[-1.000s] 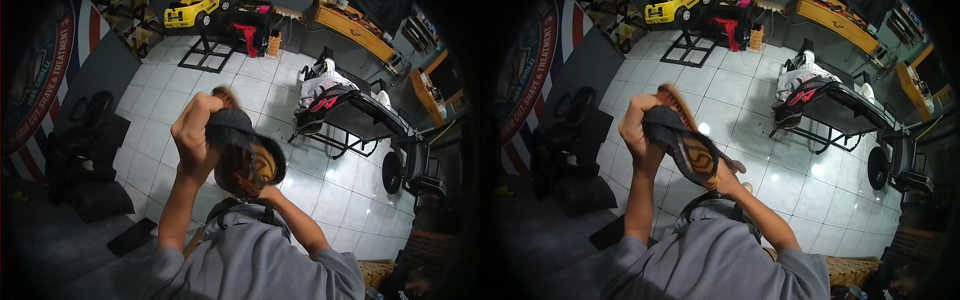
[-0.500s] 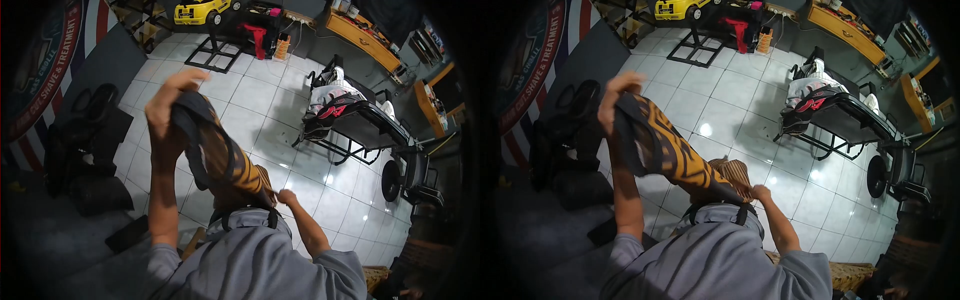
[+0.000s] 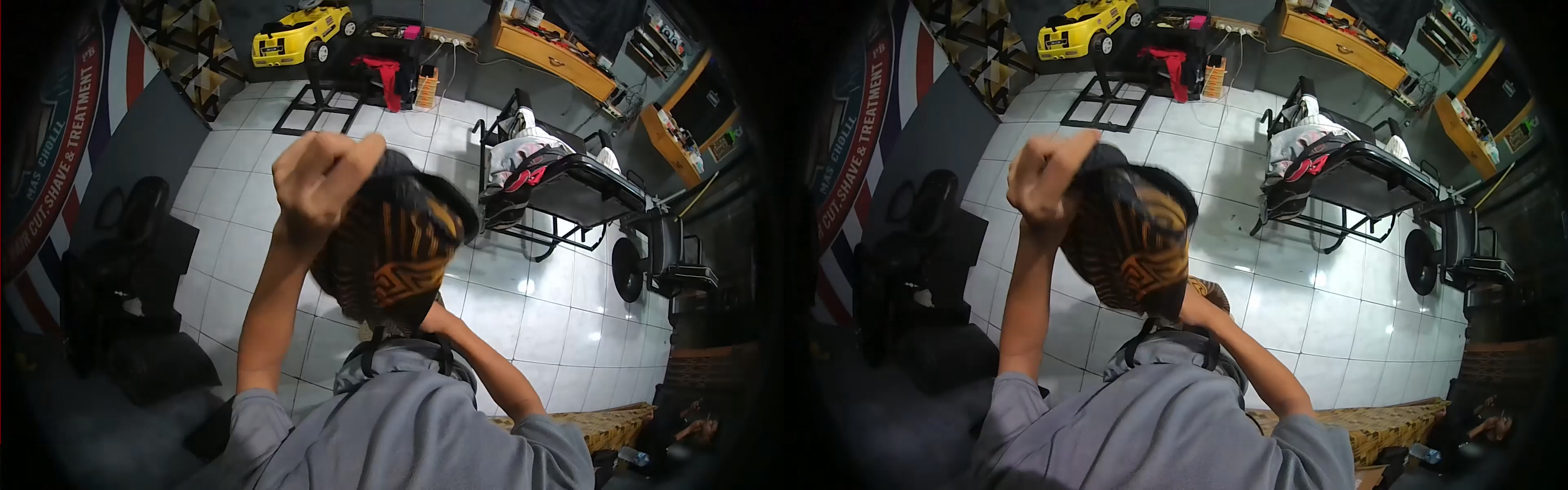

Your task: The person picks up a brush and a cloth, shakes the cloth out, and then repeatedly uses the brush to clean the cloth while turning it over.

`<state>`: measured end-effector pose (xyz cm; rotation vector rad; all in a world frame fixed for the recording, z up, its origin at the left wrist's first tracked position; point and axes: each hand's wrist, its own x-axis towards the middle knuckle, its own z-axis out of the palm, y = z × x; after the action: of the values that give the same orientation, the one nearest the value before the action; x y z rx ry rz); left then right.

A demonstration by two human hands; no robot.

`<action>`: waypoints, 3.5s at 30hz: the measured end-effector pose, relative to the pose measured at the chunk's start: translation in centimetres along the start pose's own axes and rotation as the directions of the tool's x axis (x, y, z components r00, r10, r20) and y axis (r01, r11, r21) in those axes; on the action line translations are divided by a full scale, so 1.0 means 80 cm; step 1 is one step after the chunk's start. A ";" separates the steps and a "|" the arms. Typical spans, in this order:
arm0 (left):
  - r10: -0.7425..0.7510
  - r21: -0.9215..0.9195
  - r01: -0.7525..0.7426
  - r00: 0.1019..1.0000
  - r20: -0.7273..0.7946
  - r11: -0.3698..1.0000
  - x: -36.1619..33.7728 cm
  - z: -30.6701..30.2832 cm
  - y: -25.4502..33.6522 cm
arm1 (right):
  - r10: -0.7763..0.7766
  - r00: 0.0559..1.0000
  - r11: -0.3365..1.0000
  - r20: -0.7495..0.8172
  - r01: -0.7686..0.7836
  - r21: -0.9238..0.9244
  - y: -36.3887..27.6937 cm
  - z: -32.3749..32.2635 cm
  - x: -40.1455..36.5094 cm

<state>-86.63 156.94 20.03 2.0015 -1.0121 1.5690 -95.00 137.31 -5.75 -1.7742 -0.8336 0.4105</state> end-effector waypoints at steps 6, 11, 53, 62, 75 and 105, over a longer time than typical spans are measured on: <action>-0.189 0.003 0.189 0.980 -0.059 0.982 0.016 -0.035 -0.038 | 0.654 0.746 0.665 0.126 -0.487 -0.566 0.142 0.070 -0.060; -0.304 -0.075 0.311 0.949 0.089 0.948 -0.001 -0.046 -0.032 | 0.768 0.633 0.443 -0.092 -0.631 -0.637 0.193 0.053 -0.059; -0.186 -0.156 0.988 0.154 0.970 0.008 0.062 0.103 0.050 | 0.096 0.870 0.932 -0.483 0.091 0.350 -0.033 -0.116 -0.005; -0.797 -0.667 0.733 0.323 0.510 -0.130 0.097 0.025 0.033 | 0.806 0.592 0.509 -0.023 -0.712 -0.485 0.353 -0.037 -0.175; -0.630 -0.387 0.855 0.093 0.771 -0.347 0.017 0.094 0.055 | 0.542 0.792 0.585 -0.281 -0.116 0.803 -0.041 -0.162 -0.002; -0.972 -0.850 0.489 0.017 0.234 -0.196 -0.013 0.122 0.048 | 0.154 0.891 0.974 -0.427 -0.065 0.217 -0.124 -0.139 0.030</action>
<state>-83.15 147.94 15.77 0.8235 0.1433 0.4893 -89.64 133.13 7.73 -1.6423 -0.3559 0.1428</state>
